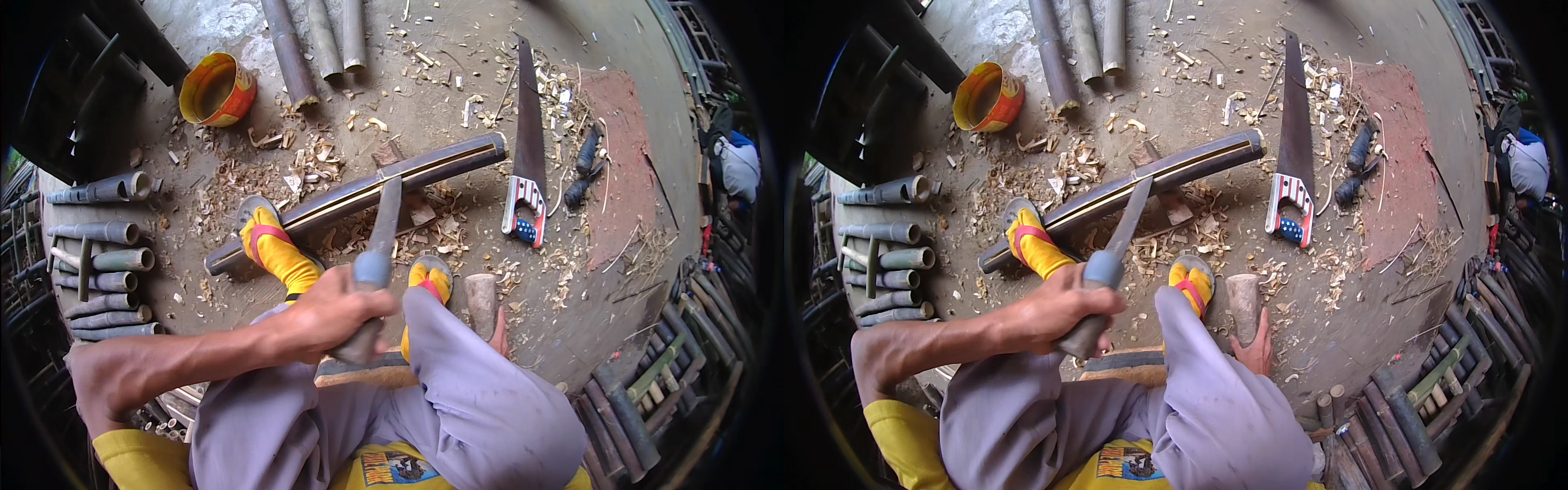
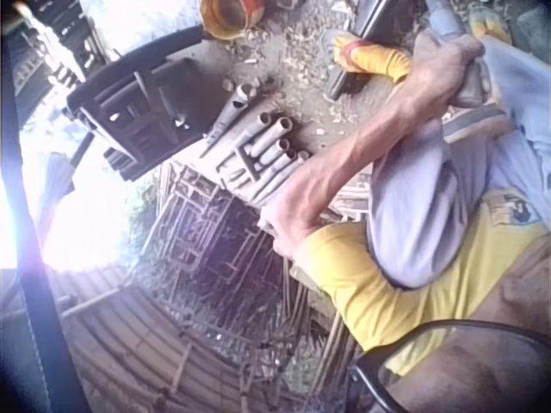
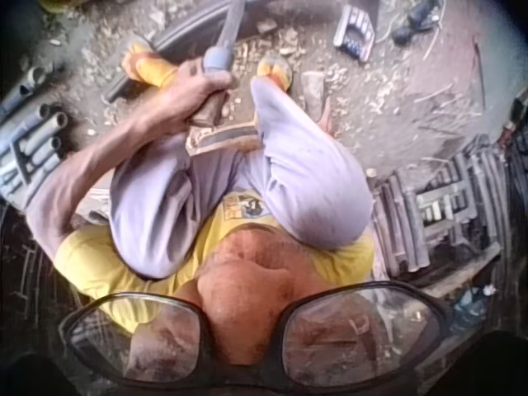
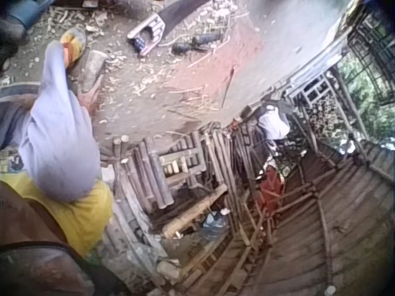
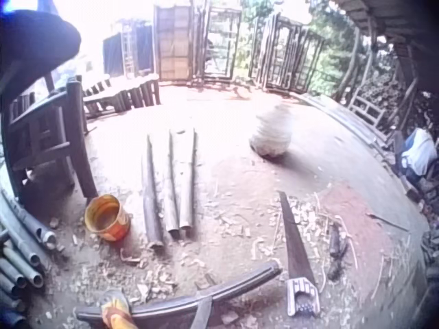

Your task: The person uses a saw to cut a section of dark bamboo, then uses a knife and a wooden mallet to split the bamboo piece along its length, and finally peels away thin strips of the bamboo by hand.

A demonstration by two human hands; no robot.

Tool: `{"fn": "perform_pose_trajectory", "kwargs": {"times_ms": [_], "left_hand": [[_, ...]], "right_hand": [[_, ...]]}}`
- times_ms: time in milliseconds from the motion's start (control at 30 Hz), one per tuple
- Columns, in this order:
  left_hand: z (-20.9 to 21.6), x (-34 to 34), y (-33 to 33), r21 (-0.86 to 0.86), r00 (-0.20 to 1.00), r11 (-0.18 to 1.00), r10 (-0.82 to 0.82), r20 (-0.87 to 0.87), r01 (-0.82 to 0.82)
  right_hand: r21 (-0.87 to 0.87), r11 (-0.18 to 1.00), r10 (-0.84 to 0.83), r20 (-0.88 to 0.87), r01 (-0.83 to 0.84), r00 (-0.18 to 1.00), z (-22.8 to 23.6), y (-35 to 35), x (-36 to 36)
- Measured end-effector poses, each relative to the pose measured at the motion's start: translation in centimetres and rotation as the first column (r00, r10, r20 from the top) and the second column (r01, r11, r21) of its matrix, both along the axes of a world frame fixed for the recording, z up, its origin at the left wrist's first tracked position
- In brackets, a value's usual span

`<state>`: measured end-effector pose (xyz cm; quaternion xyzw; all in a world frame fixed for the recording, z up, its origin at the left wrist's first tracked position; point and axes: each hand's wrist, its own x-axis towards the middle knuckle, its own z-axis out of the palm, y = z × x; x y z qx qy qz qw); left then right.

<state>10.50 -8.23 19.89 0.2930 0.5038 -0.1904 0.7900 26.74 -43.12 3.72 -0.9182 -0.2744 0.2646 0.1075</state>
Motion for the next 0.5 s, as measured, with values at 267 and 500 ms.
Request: {"fn": "perform_pose_trajectory", "kwargs": {"times_ms": [267, 500], "left_hand": [[1.6, 6.3, -4.0, 0.353, 0.892, 0.906, -0.345, 0.293, 0.234], [-3.0, 11.0, -2.4, 0.958, 0.483, 0.237, -0.865, 0.134, 0.160]], "right_hand": [[0.381, 0.681, -0.087, -0.806, 0.625, 0.586, 7.4, 10.5, 4.9], [0.381, 0.324, 0.083, -0.923, 0.866, 0.376, 10.1, 16.5, 4.9]]}}
